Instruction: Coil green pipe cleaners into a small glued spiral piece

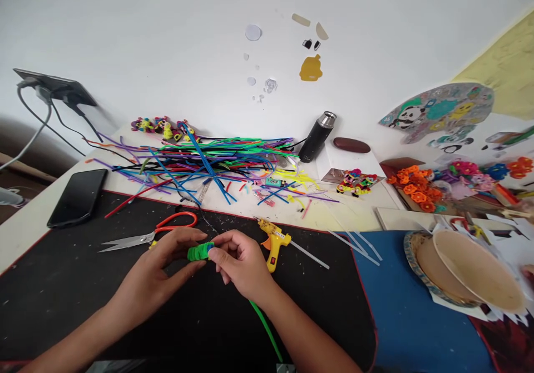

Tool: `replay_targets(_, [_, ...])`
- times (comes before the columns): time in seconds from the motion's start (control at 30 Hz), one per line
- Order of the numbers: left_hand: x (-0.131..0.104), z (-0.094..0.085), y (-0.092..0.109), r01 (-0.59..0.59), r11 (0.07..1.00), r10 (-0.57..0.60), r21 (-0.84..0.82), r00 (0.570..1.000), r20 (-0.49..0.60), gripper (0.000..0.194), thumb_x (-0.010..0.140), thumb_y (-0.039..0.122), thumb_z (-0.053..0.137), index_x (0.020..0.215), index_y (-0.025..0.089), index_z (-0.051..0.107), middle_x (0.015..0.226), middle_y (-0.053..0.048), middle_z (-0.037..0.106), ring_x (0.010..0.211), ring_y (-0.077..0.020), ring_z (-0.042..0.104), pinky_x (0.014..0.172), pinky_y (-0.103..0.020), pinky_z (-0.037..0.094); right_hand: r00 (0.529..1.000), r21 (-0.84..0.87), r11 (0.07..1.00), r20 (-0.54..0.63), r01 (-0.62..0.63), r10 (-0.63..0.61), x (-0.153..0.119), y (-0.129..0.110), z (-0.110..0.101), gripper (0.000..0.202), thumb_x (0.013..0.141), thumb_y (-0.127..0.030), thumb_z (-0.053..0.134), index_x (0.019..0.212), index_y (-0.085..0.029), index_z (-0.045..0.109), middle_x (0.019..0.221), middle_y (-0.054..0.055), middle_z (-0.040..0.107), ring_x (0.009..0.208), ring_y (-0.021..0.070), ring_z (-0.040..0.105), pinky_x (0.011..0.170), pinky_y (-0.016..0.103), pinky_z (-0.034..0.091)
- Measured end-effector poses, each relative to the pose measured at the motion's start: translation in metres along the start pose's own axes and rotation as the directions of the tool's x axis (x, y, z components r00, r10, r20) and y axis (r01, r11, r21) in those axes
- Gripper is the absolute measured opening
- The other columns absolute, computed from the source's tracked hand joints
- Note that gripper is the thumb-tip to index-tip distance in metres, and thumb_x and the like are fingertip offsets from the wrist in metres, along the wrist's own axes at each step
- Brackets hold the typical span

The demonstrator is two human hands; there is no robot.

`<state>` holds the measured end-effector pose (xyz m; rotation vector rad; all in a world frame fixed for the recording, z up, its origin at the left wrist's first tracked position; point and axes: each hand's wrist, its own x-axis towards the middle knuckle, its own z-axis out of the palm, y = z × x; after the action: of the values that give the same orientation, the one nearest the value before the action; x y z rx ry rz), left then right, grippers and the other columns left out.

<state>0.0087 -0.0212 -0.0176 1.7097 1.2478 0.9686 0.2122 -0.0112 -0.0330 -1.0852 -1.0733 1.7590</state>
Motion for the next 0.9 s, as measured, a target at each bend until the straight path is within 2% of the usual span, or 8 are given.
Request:
replay_targets(0.13, [0.0017, -0.0001, 0.0031, -0.053, 0.99, 0.053, 0.129, 0.999, 0.0, 0.019, 0.092, 0.03, 0.075, 0.11, 0.028, 0.074, 0.11, -0.007, 0.08, 0.104, -0.0285, 0.076, 0.094, -0.039, 0.06, 1.0, 0.001, 1.0, -0.004, -0.008, 0.008, -0.0003, -0.0011, 0.0006, 0.043, 0.083, -0.056, 0.084, 0.098, -0.019, 0.067, 0.061, -0.008, 0.062, 0.039, 0.0064, 0.047, 0.038, 0.019, 0.03])
replay_targets(0.33, [0.0019, -0.0001, 0.0023, -0.076, 0.984, 0.076, 0.162, 0.997, 0.007, 0.018, 0.091, 0.029, 0.075, 0.109, 0.028, 0.078, 0.109, -0.009, 0.082, 0.103, -0.03, 0.076, 0.093, -0.039, 0.059, 1.0, 0.003, 1.0, -0.008, -0.018, 0.018, -0.0012, 0.0008, -0.0015, 0.043, 0.083, -0.055, 0.084, 0.099, -0.019, 0.067, 0.062, -0.008, 0.062, 0.039, 0.0064, 0.047, 0.037, 0.019, 0.028])
replay_targets(0.7, [0.0015, 0.0003, -0.0014, -0.181, 0.949, 0.174, 0.26, 0.983, 0.049, 0.017, 0.096, 0.025, 0.07, 0.112, 0.025, 0.075, 0.104, -0.008, 0.083, 0.094, -0.025, 0.079, 0.087, -0.031, 0.059, 1.0, 0.013, 1.0, 0.009, -0.012, 0.012, 0.0, 0.0017, -0.0021, 0.042, 0.084, -0.055, 0.083, 0.099, -0.019, 0.066, 0.061, -0.008, 0.062, 0.038, 0.006, 0.046, 0.039, 0.019, 0.032])
replay_targets(0.9, [0.0002, 0.0004, -0.0021, -0.113, 0.967, 0.108, 0.23, 0.994, 0.035, 0.016, 0.093, 0.028, 0.072, 0.108, 0.027, 0.077, 0.102, -0.007, 0.084, 0.091, -0.0265, 0.079, 0.084, -0.033, 0.059, 1.0, 0.012, 1.0, 0.015, -0.018, 0.018, 0.0005, 0.0029, -0.0007, 0.043, 0.085, -0.056, 0.083, 0.1, -0.019, 0.066, 0.062, -0.008, 0.062, 0.039, 0.0063, 0.047, 0.038, 0.02, 0.03])
